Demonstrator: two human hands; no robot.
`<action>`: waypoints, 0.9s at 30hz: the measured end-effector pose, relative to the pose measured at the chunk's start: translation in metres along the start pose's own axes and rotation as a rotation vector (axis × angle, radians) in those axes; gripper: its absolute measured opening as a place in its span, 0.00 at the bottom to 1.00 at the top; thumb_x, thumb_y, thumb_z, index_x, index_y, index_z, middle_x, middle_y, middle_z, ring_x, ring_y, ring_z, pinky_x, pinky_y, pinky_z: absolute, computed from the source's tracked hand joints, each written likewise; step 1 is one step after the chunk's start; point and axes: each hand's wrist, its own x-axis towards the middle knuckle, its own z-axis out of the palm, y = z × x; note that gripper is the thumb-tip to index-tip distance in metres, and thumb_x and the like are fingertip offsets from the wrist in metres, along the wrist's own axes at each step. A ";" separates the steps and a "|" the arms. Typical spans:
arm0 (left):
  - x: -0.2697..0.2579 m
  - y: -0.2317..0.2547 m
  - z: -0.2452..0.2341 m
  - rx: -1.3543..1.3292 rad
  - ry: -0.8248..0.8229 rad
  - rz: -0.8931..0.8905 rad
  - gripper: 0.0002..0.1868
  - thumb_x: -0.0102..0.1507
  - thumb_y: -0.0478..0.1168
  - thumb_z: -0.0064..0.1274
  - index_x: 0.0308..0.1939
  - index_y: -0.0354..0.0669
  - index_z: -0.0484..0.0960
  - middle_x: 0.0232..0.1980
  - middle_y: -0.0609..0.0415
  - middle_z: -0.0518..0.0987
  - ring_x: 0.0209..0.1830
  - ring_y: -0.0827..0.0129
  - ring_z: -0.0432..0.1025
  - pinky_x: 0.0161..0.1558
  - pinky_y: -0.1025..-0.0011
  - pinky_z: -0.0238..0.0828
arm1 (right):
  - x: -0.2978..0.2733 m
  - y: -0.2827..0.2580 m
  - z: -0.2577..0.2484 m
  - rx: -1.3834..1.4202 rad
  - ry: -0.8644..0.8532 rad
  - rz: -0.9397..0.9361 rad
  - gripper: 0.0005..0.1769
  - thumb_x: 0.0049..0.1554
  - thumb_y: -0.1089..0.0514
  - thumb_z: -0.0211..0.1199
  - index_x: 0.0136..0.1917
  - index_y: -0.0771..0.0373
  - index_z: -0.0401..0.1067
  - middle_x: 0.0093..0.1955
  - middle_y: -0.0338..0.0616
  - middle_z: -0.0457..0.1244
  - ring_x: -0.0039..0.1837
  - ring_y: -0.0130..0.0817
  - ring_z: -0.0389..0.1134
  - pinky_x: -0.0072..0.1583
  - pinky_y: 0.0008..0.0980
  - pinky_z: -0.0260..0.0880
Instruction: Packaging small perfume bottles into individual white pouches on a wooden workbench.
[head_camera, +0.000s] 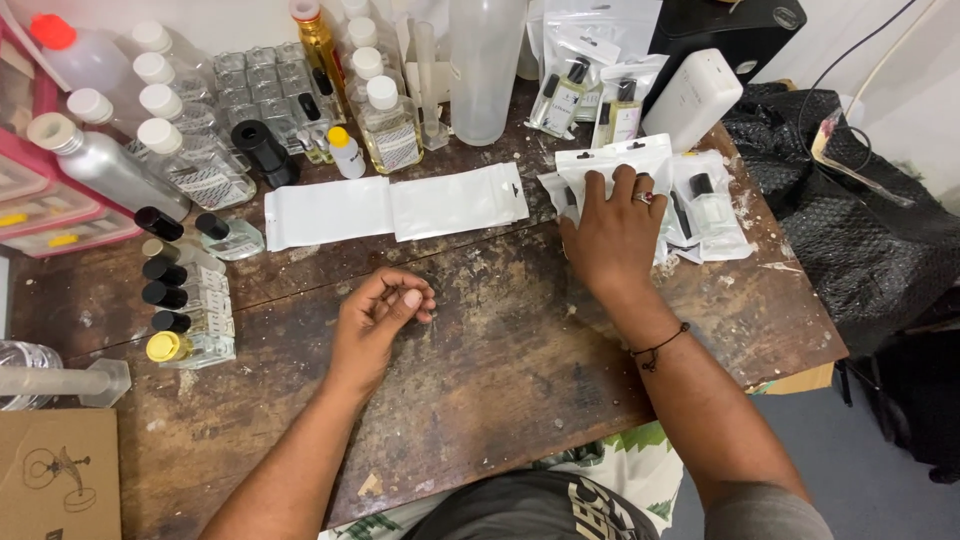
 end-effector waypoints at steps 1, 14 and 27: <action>0.000 0.000 0.000 -0.001 -0.001 0.001 0.11 0.66 0.34 0.54 0.46 0.25 0.79 0.39 0.38 0.80 0.40 0.62 0.78 0.41 0.69 0.81 | 0.000 0.002 -0.003 -0.001 0.001 0.000 0.33 0.50 0.45 0.72 0.61 0.63 0.67 0.56 0.51 0.54 0.58 0.53 0.56 0.57 0.47 0.50; 0.002 -0.016 -0.006 0.019 0.028 -0.003 0.13 0.65 0.36 0.57 0.48 0.26 0.80 0.40 0.37 0.81 0.40 0.60 0.80 0.41 0.67 0.82 | 0.003 0.007 -0.019 0.685 0.560 -0.214 0.32 0.43 0.83 0.55 0.58 0.64 0.80 0.49 0.42 0.54 0.40 0.38 0.60 0.46 0.36 0.68; 0.005 -0.009 -0.011 0.021 0.041 0.005 0.09 0.65 0.35 0.59 0.46 0.30 0.82 0.39 0.45 0.81 0.40 0.67 0.79 0.40 0.70 0.82 | 0.025 -0.061 0.025 0.238 0.005 -0.695 0.20 0.53 0.58 0.69 0.60 0.61 0.77 0.62 0.49 0.68 0.73 0.50 0.63 0.72 0.52 0.58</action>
